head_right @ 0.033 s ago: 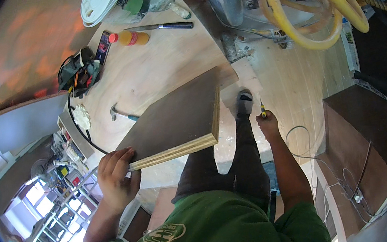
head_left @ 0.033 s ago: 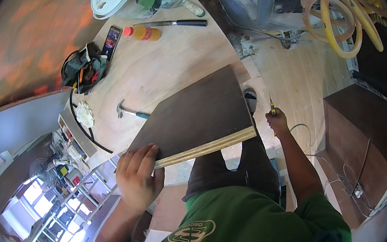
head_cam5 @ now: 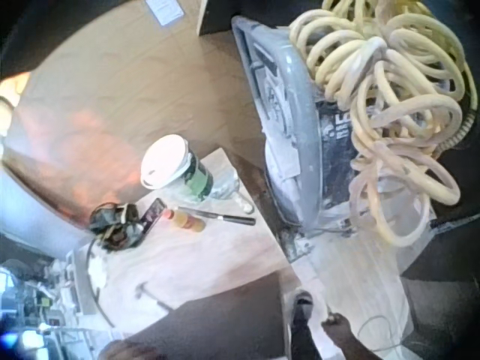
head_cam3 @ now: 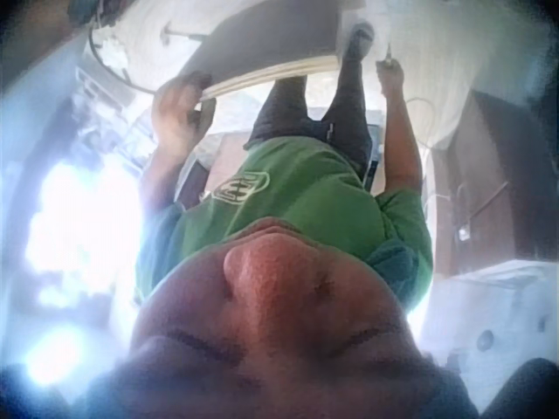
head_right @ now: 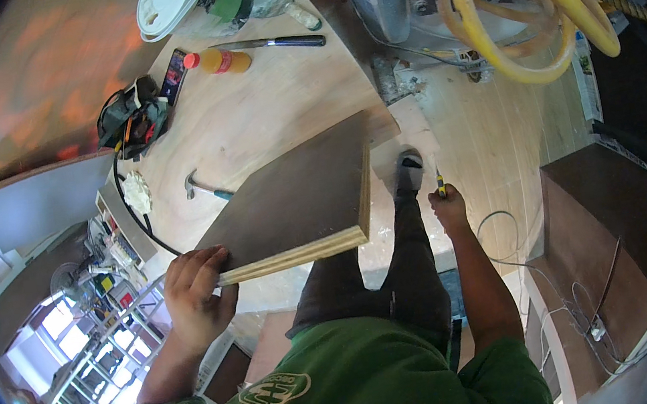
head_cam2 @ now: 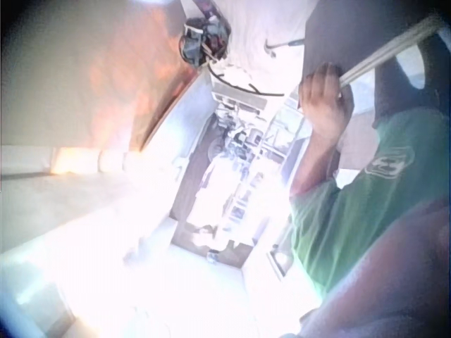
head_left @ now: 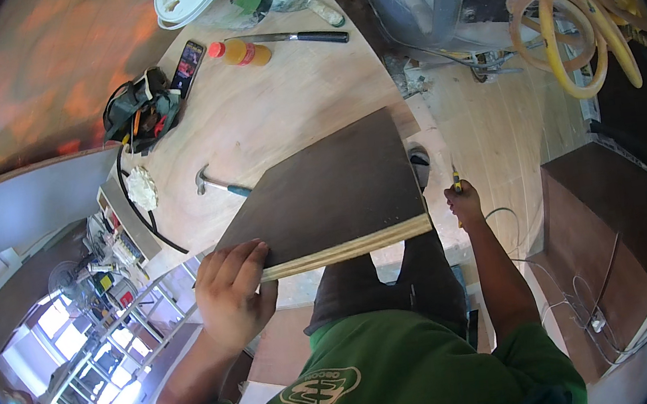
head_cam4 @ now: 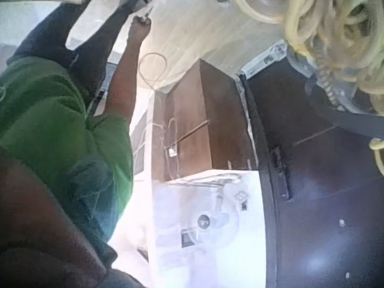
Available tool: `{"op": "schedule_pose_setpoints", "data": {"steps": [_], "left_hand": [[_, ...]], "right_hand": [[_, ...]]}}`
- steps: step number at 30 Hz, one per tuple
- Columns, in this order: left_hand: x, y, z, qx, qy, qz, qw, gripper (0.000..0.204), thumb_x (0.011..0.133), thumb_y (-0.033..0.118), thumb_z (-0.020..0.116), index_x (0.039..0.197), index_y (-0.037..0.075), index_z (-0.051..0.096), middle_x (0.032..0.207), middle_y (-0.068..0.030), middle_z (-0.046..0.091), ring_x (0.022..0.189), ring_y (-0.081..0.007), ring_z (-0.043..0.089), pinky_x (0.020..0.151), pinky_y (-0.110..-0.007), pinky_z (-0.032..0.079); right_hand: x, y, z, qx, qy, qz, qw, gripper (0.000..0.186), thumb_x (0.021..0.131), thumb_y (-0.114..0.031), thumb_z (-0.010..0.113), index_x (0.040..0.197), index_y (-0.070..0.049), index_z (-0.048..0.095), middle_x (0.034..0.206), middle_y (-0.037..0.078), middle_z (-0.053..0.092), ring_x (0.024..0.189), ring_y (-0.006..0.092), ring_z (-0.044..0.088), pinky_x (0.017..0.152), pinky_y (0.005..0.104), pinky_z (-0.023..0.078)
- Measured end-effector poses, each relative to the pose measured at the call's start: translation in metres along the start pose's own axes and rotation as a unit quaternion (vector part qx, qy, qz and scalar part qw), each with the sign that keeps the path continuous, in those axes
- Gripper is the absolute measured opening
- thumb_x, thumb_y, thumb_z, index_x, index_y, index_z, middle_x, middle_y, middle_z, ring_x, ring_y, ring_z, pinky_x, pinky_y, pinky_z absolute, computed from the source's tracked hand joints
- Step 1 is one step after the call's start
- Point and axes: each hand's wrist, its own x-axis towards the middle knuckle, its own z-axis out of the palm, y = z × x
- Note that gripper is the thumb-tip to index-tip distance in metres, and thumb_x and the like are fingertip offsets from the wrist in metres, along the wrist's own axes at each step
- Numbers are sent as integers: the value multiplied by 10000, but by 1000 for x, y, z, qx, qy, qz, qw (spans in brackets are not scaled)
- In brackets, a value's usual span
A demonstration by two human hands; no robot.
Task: The person retrieves a utility knife from a tool bag and uses it to score a dark rectangular board along its edges. They then use a hammer to tap the board, likely to snap it along the scored lines. The person handles the board and tools on a wooden workbench.
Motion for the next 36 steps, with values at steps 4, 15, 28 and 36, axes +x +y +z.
{"op": "schedule_pose_setpoints", "data": {"steps": [4, 15, 28, 36], "left_hand": [[-10, 9, 6, -42, -15, 25, 999, 406, 602, 38, 742, 1001, 0, 676, 1018, -142, 702, 878, -311, 674, 765, -407, 527], [-49, 32, 44, -94, -99, 44, 990, 440, 617, 161, 732, 1036, 47, 664, 1036, -103, 640, 917, -265, 613, 822, -416, 469], [-46, 30, 40, -103, -53, 24, 993, 488, 582, 123, 756, 1055, 29, 679, 984, -122, 652, 867, -306, 629, 765, -434, 486], [15, -2, -11, 4, -51, 28, 998, 371, 613, 60, 746, 976, 32, 675, 870, -88, 677, 791, -274, 659, 747, -396, 512]], "right_hand": [[1, 1, -9, -2, 7, 7, 1000, 177, 867, -110, 694, 822, -117, 523, 614, -20, 506, 467, 75, 425, 416, 257, 340], [-7, -4, -18, -40, 18, 38, 998, 153, 865, -118, 693, 841, -109, 541, 641, 6, 541, 497, 86, 482, 438, 254, 392], [-21, -43, 7, 5, -26, 29, 999, 143, 894, -117, 702, 880, -90, 562, 665, 10, 557, 538, 101, 509, 493, 267, 431], [-30, -39, 1, 24, -8, 18, 1000, 148, 894, -117, 707, 852, -94, 567, 649, 11, 557, 508, 100, 501, 459, 261, 406]]}}
